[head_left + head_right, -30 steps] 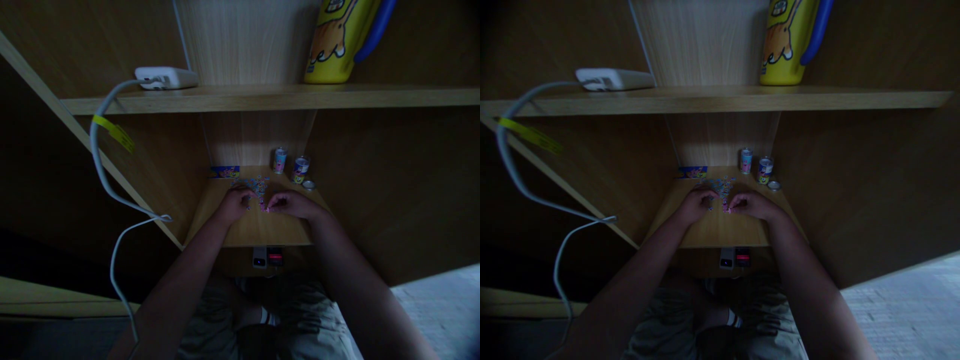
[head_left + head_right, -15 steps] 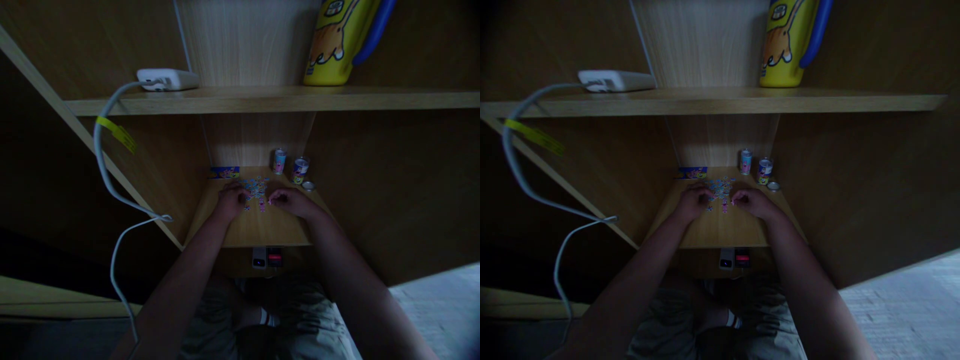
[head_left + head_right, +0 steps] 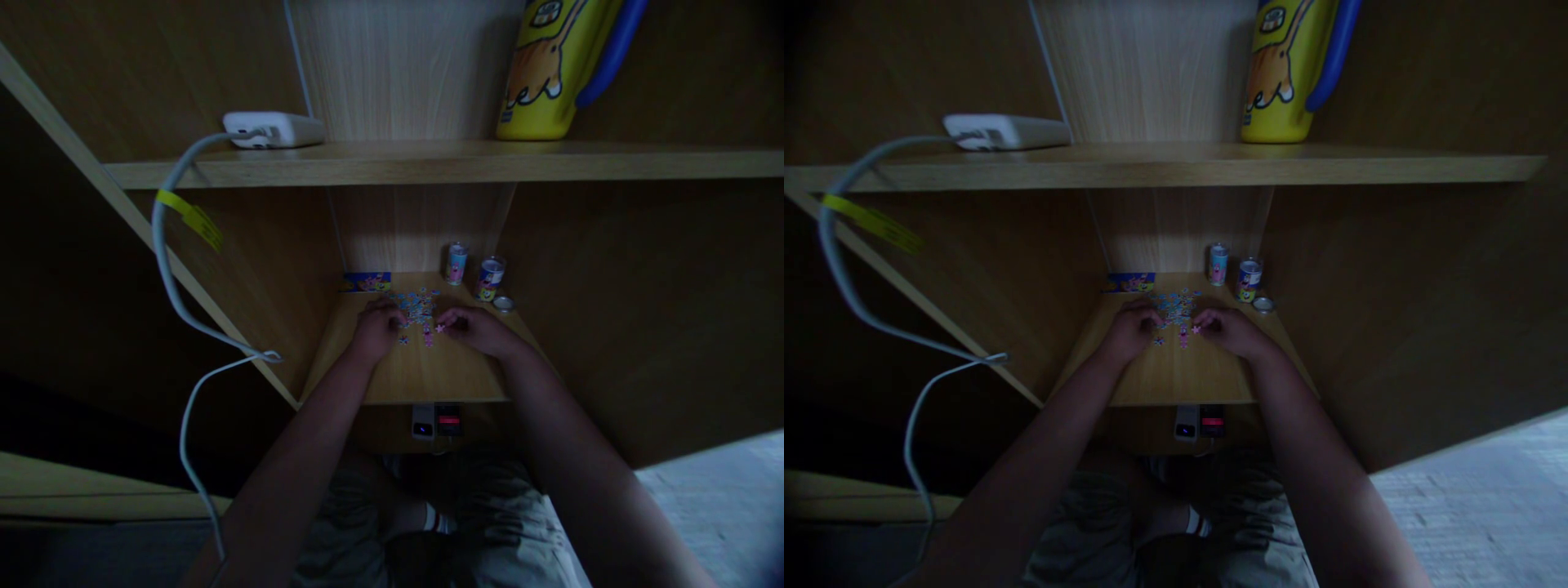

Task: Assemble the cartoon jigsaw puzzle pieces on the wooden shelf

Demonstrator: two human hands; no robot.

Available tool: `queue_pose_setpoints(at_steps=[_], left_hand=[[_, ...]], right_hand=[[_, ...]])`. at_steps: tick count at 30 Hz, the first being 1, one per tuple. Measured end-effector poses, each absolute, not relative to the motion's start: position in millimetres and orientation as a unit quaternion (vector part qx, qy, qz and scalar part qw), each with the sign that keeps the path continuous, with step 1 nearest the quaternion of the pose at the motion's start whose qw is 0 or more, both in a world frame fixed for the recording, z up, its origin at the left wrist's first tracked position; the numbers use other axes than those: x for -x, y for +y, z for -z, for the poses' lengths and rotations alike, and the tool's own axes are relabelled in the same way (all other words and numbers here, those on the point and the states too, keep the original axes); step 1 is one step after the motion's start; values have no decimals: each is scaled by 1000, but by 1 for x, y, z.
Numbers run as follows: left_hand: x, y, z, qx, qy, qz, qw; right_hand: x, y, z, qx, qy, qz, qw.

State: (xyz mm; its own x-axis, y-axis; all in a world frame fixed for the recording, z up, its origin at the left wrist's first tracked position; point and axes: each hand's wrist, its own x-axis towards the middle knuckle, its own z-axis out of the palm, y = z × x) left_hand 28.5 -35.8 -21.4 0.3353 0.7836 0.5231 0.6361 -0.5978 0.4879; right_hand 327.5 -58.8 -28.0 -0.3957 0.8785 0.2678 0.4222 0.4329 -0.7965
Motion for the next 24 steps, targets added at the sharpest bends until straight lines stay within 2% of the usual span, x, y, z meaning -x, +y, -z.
queue_pose_setpoints(at_steps=[8,18,24], left_hand=[[-32,-38,18,-841,357,-387,124],[-35,-40,15,-866,298,-379,129],[-42,-46,11,-893,200,-366,169]], right_hand=[[-327,-58,29,401,-760,-375,349],[-322,-58,28,392,-763,-372,355],[-320,-63,22,382,-766,-397,331]])
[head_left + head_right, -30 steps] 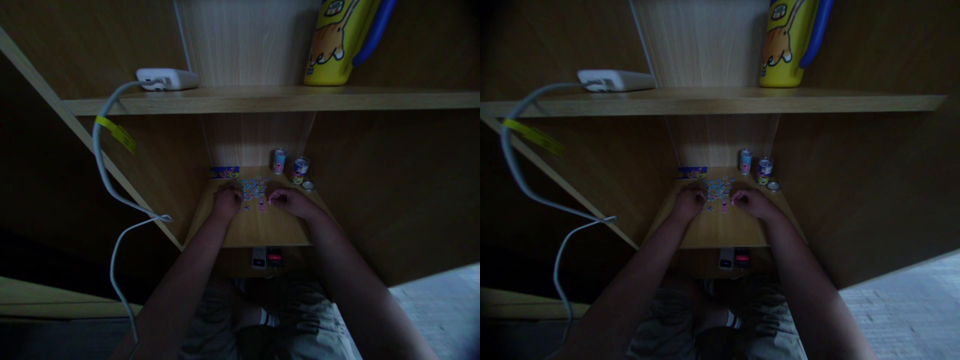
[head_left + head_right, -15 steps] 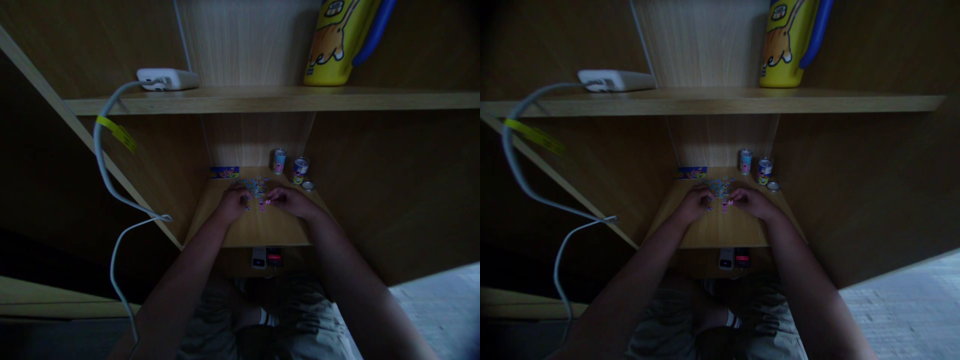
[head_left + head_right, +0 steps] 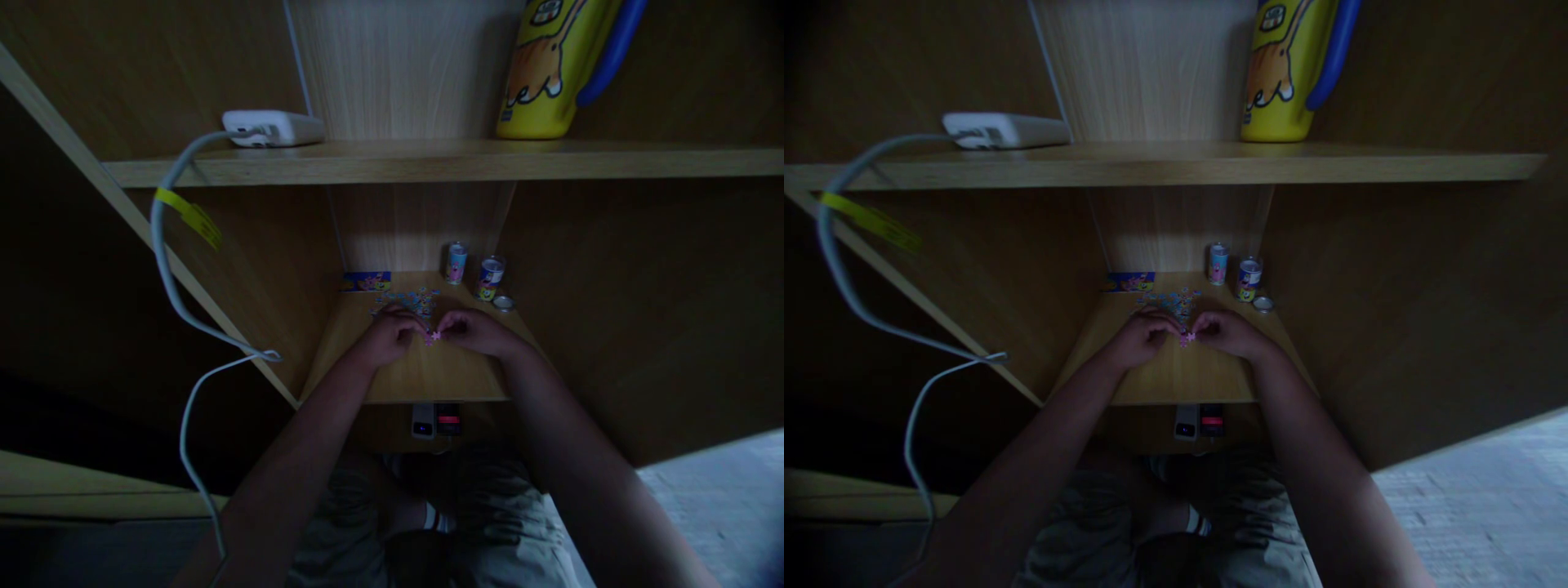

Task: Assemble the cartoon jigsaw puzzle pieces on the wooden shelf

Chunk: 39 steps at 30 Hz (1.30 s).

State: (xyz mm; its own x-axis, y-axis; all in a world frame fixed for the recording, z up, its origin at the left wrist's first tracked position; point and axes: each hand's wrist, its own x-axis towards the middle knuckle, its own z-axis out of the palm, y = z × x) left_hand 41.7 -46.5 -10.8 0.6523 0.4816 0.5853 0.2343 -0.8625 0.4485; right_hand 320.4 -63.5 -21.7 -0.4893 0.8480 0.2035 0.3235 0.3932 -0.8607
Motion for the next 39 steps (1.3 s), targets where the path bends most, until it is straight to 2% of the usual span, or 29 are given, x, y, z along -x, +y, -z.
queue_pose_setpoints(at_steps=[6,13,25,39], left_hand=[[-44,-47,13,-902,177,-356,168],[-44,-43,17,-915,171,-331,156],[-44,-42,21,-916,182,-320,162],[-45,-41,24,-908,190,-334,164]], right_hand=[[-317,-71,15,365,-764,-447,288],[-312,-72,13,371,-761,-433,310],[-287,-121,26,484,-714,-333,382],[-282,-122,31,466,-778,-190,375]])
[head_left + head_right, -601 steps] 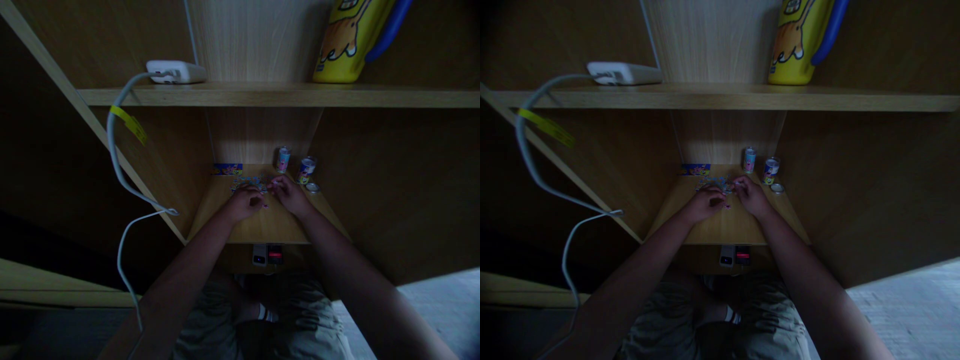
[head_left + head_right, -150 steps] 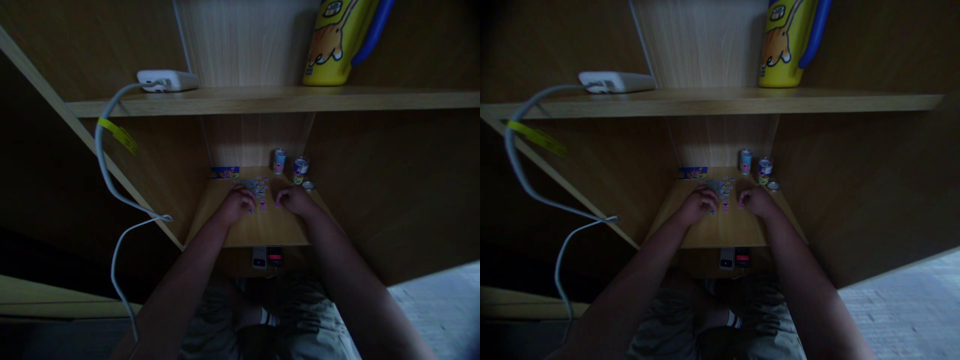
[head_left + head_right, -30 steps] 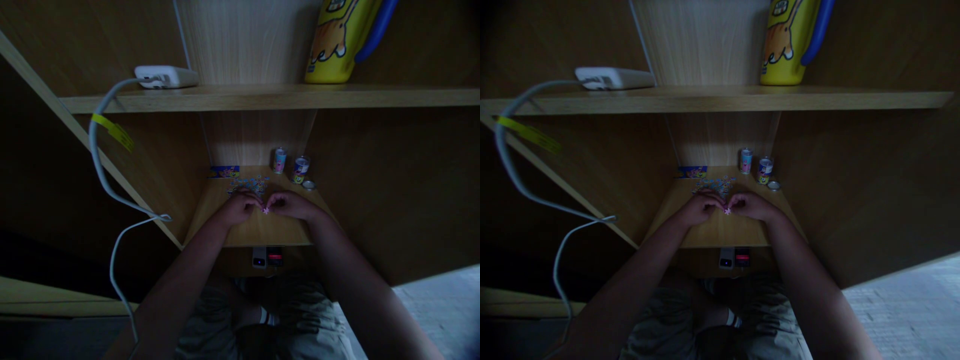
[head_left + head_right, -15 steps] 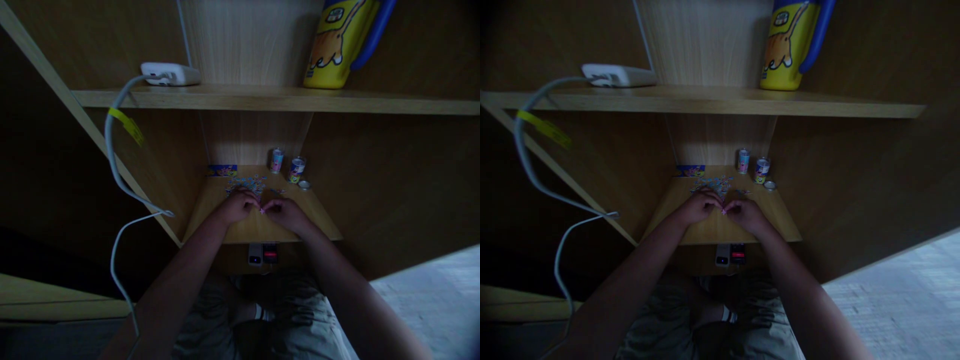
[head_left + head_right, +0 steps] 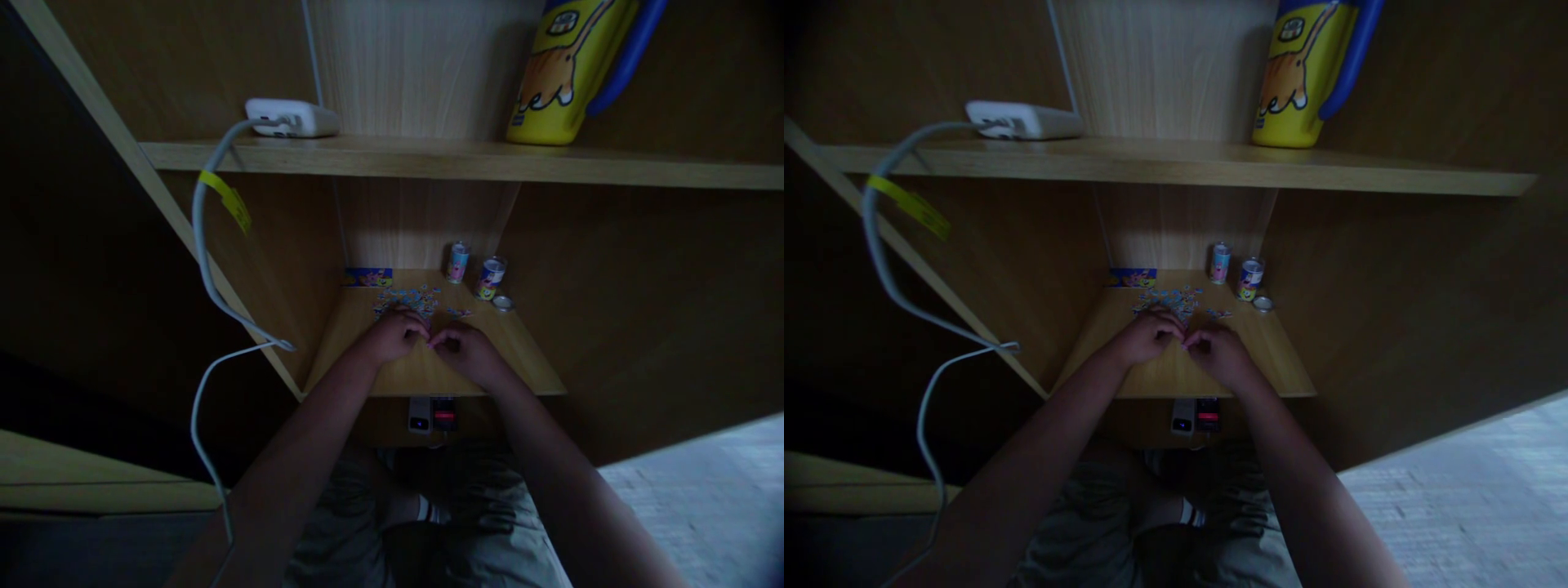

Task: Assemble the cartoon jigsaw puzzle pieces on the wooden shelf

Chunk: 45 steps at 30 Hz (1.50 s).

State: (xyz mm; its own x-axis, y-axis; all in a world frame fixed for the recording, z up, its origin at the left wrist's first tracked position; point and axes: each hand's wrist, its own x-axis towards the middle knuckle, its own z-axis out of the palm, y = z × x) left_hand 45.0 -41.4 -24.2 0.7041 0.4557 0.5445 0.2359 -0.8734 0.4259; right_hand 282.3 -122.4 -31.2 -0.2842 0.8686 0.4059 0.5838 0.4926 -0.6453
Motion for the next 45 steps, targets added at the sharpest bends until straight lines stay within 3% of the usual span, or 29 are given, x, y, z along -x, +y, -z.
queue_pose_setpoints(at_steps=[17,32,45], left_hand=[[-46,-45,18,-910,175,-338,164],[-45,-44,20,-911,183,-332,163],[-45,-41,23,-910,178,-336,167]], right_hand=[[-281,-128,27,509,-739,-157,413],[-281,-131,25,482,-795,-122,348],[-279,-132,25,484,-788,-118,362]])
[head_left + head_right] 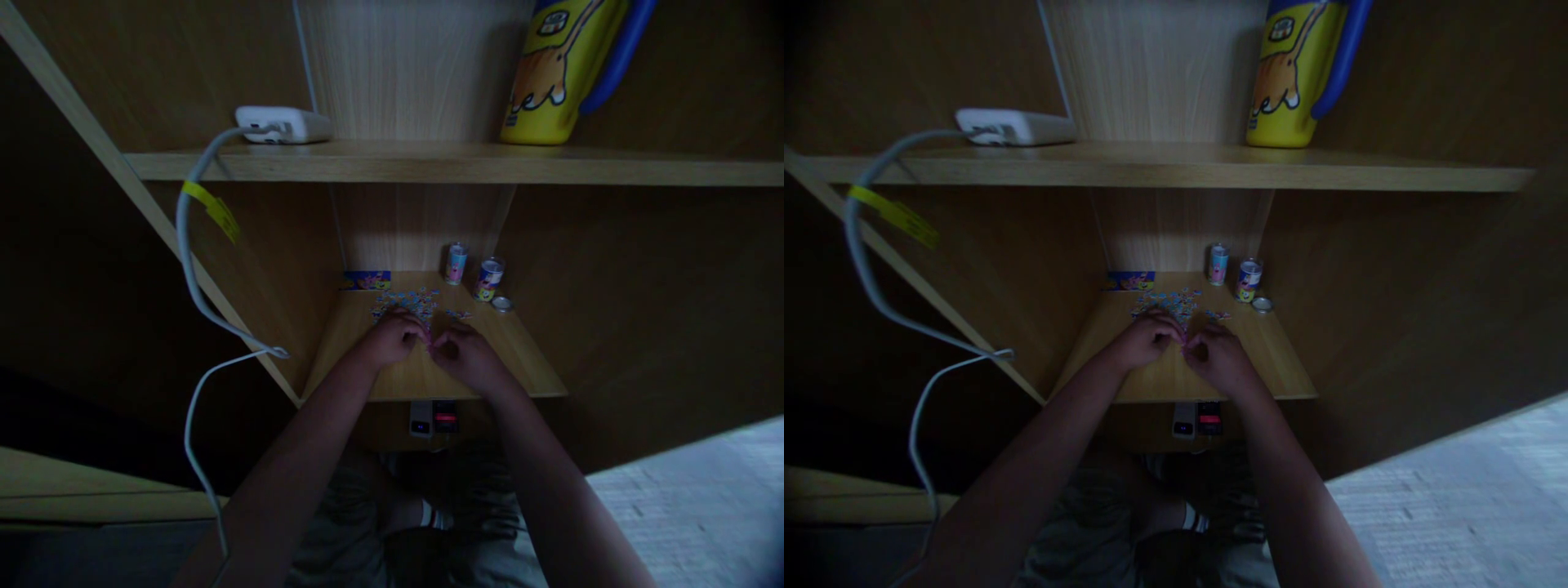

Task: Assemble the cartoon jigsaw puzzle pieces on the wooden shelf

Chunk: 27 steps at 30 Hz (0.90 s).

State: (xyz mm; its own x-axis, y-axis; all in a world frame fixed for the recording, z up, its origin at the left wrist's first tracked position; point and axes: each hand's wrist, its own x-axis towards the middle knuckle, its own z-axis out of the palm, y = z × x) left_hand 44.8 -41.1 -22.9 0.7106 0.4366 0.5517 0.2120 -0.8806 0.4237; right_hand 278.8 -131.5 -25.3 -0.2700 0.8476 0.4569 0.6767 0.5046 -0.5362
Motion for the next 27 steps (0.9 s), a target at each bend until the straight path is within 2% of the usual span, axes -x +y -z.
queue_pose_setpoints(at_steps=[13,20,27], left_hand=[[-43,-40,22,-905,176,-347,173],[-43,-44,19,-908,175,-337,176],[-44,-44,17,-907,175,-332,189]], right_hand=[[-282,-124,37,568,-741,-47,355],[-280,-128,32,560,-760,-33,328],[-275,-135,22,603,-759,-34,245]])
